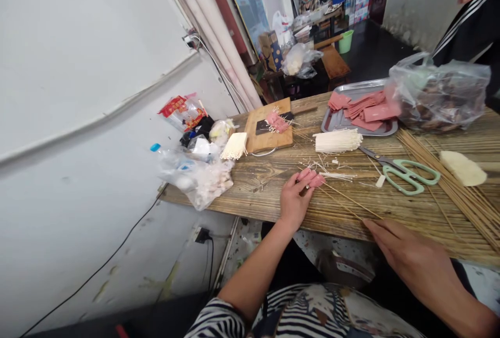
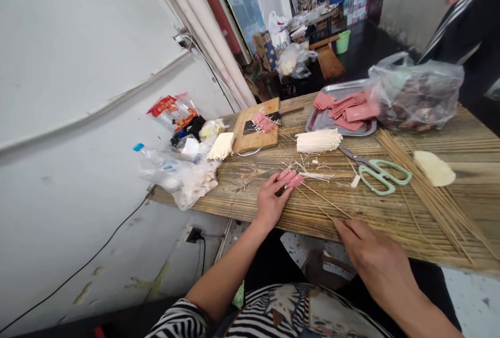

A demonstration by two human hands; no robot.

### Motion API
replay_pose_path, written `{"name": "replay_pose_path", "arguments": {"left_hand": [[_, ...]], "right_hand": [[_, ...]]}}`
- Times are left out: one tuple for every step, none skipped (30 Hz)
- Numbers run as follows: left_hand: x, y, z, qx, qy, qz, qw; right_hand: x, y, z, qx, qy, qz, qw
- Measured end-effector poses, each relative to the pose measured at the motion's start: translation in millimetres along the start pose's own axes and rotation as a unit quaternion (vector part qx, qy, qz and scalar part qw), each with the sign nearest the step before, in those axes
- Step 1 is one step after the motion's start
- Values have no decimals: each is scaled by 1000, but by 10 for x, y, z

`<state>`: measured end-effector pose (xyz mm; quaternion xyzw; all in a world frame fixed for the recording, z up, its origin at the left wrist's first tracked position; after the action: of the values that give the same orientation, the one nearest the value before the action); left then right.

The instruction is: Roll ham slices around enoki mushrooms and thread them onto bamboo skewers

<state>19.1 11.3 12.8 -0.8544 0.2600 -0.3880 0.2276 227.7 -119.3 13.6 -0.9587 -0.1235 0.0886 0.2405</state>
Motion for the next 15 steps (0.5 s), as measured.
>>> {"name": "replay_pose_path", "arguments": {"left_hand": [[-4,0,2,-1,-2,0,1000],[-9,1,5,-1,-5,-1,1000],[-15,3,7,0,-7,-3,1000],[-22,7,8,3,-10,-6,1000],[-29,10,10,6,-13,-10,1000],[-35,14,11,9,-15,-12,1000],[-39,17,12,10,-16,-14,1000],[-43,20,15,10,-16,-15,1000],[-46,23,18,8,-16,-15,1000],[-50,25,21,7,-16,-15,1000],[-55,28,24,7,-16,-14,1000],[-61,31,26,8,-17,-14,1000],[-68,34,28,10,-18,-14,1000],[-75,38,31,12,-19,-14,1000],[-81,42,32,15,-20,-15,1000]], "right_hand": [[4,3,11,-3,1,2,1000],[7,5,20,-7,1,2,1000],[8,4,26,-10,1,1,1000],[8,2,29,-12,3,1,1000],[8,-1,31,-13,4,0,1000],[7,-4,32,-14,6,-1,1000],[6,-7,31,-12,6,-2,1000],[7,-9,30,-9,7,-2,1000],[8,-10,31,-9,7,-2,1000],[9,-11,33,-9,5,-2,1000],[9,-10,37,-11,5,-4,1000],[11,-10,40,-12,6,-3,1000],[13,-9,44,-14,8,-2,1000],[14,-9,48,-16,10,-1,1000],[14,-10,51,-20,12,0,1000]]}}
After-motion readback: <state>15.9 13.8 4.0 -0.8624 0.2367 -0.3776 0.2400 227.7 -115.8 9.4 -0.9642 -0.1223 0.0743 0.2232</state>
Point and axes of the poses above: each hand's wrist, its own y-axis away from the middle knuckle, its own z-axis out of the palm, x = y × z, the point moved 4 cm from there along -y, towards the middle knuckle, and after that the axes turned 9 degrees about z, right-handed, at the moved point
